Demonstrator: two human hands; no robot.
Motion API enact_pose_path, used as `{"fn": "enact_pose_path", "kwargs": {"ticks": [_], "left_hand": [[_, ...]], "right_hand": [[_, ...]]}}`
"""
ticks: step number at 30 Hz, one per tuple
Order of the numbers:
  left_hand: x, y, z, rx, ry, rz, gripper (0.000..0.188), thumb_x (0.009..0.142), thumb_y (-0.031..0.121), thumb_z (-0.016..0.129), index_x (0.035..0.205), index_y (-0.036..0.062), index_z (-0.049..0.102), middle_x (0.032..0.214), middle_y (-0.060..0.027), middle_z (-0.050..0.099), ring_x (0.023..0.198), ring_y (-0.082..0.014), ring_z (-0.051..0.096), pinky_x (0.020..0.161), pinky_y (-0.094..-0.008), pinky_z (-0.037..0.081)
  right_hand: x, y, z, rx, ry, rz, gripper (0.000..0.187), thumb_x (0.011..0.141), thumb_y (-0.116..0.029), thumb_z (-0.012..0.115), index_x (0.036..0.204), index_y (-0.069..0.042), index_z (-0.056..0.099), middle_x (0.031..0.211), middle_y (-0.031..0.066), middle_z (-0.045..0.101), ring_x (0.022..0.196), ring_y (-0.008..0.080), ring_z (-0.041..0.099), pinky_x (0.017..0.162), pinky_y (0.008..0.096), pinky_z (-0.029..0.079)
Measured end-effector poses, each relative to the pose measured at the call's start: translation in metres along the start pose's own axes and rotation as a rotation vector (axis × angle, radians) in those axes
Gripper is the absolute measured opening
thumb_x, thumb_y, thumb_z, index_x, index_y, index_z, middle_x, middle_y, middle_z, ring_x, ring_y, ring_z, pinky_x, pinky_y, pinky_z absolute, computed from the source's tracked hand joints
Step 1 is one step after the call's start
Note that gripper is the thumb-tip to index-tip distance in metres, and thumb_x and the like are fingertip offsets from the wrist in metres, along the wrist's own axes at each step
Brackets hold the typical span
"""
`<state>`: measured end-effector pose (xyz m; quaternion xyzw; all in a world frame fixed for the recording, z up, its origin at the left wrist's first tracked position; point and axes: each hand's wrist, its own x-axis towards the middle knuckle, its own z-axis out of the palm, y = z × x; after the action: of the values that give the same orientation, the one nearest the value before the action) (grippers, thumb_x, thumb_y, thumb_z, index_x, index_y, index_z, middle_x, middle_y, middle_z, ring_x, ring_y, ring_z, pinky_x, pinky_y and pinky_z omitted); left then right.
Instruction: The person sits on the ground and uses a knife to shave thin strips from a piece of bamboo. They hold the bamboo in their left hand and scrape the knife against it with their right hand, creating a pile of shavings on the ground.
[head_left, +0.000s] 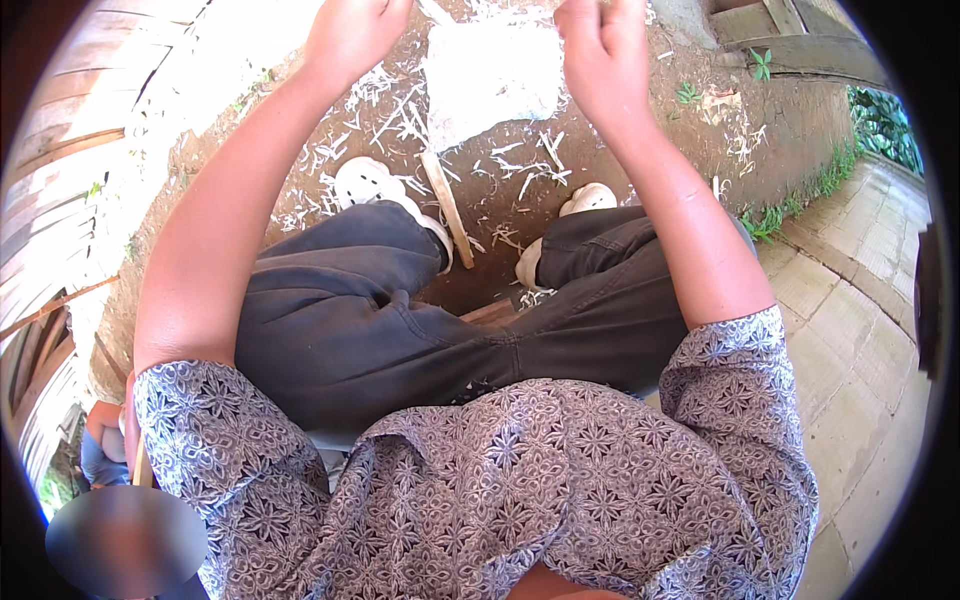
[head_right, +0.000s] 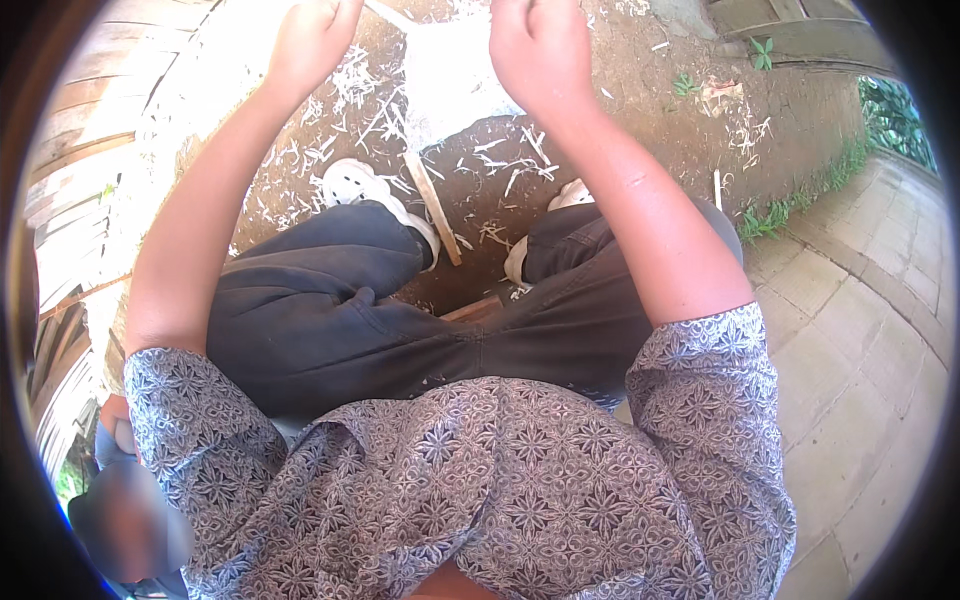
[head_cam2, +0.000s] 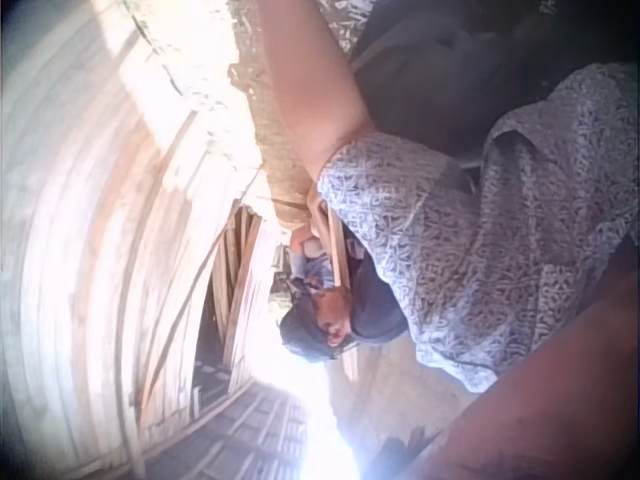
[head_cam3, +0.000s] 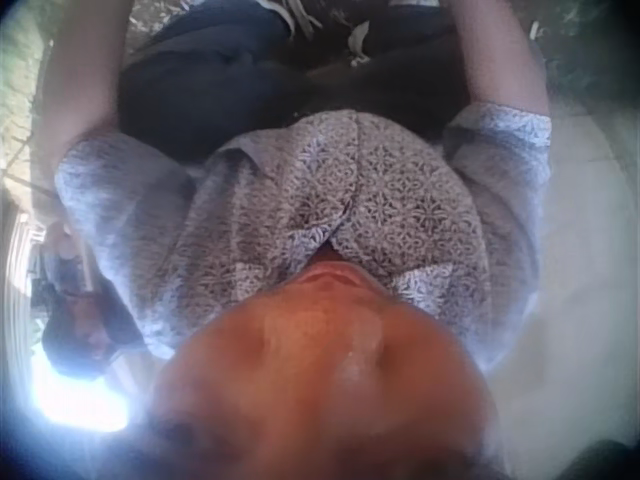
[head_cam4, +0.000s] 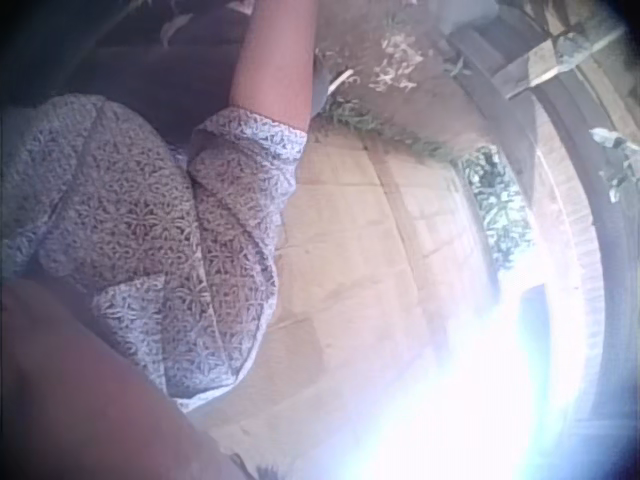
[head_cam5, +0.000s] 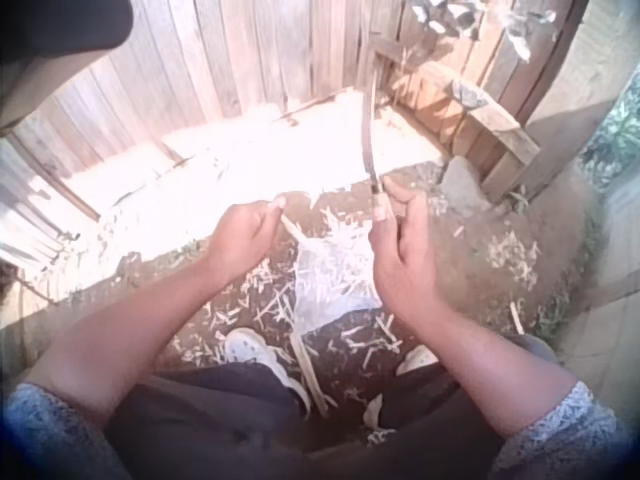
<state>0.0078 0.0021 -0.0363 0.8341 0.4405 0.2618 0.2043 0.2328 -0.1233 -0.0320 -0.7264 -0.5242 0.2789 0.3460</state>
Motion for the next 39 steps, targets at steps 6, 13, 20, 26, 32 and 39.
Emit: {"fn": "enact_pose_path", "kwargs": {"ticks": [6, 13, 20, 26, 32, 39], "left_hand": [[0.006, 0.004, 0.006, 0.001, 0.029, 0.047, 0.05, 0.106, 0.035, 0.051, 0.078, -0.0037, 0.066, 0.072, -0.0281, 0.063, 0.063, -0.0447, 0.062, 0.064, -0.0509, 0.048], [0.008, 0.009, 0.008, 0.042, -0.012, 0.015, 0.048, 0.106, 0.033, 0.052, 0.078, -0.0036, 0.067, 0.073, -0.0293, 0.062, 0.065, -0.0462, 0.062, 0.065, -0.0515, 0.048], [-0.003, 0.021, 0.005, -0.017, -0.013, 0.001, 0.048, 0.106, 0.033, 0.052, 0.078, -0.003, 0.066, 0.073, -0.0287, 0.062, 0.066, -0.0461, 0.063, 0.065, -0.0513, 0.048], [0.0, 0.006, 0.002, 0.031, 0.001, 0.017, 0.049, 0.106, 0.033, 0.051, 0.076, -0.0028, 0.065, 0.072, -0.0279, 0.062, 0.065, -0.0447, 0.063, 0.065, -0.0513, 0.048], [0.002, 0.005, 0.003, 0.031, 0.008, 0.024, 0.049, 0.106, 0.032, 0.051, 0.076, -0.0032, 0.065, 0.073, -0.0287, 0.062, 0.065, -0.0464, 0.061, 0.064, -0.0512, 0.048], [-0.003, 0.012, -0.003, 0.036, -0.012, 0.056, 0.049, 0.107, 0.032, 0.051, 0.076, -0.0033, 0.064, 0.072, -0.029, 0.061, 0.065, -0.0461, 0.061, 0.063, -0.0507, 0.047]], "right_hand": [[-0.019, 0.035, 0.023, -0.123, -0.11, 0.01, 0.039, 0.106, -0.033, 0.046, 0.126, -0.001, 0.052, 0.084, 0.0312, 0.069, 0.084, 0.0471, 0.07, 0.079, 0.0534, 0.055], [-0.031, 0.052, 0.033, -0.301, -0.203, -0.012, 0.044, 0.107, -0.04, 0.041, 0.126, -0.001, 0.049, 0.085, 0.0286, 0.07, 0.081, 0.0484, 0.069, 0.075, 0.0548, 0.054], [-0.029, 0.062, 0.04, -0.459, -0.161, -0.08, 0.05, 0.107, -0.044, 0.041, 0.133, -0.001, 0.049, 0.082, 0.0262, 0.07, 0.078, 0.0452, 0.07, 0.073, 0.0539, 0.054], [-0.019, 0.016, 0.026, -0.196, -0.121, 0.04, 0.043, 0.108, -0.041, 0.039, 0.125, -0.004, 0.054, 0.082, 0.0286, 0.07, 0.084, 0.0479, 0.07, 0.077, 0.0554, 0.054], [-0.015, 0.007, 0.02, -0.096, -0.099, 0.024, 0.038, 0.108, -0.038, 0.041, 0.126, -0.007, 0.053, 0.079, 0.0262, 0.07, 0.078, 0.047, 0.069, 0.074, 0.056, 0.054], [-0.012, 0.025, 0.028, -0.204, -0.239, 0.01, 0.032, 0.106, -0.032, 0.048, 0.131, -0.012, 0.047, 0.081, 0.0227, 0.071, 0.078, 0.0438, 0.071, 0.072, 0.0547, 0.054]]}}
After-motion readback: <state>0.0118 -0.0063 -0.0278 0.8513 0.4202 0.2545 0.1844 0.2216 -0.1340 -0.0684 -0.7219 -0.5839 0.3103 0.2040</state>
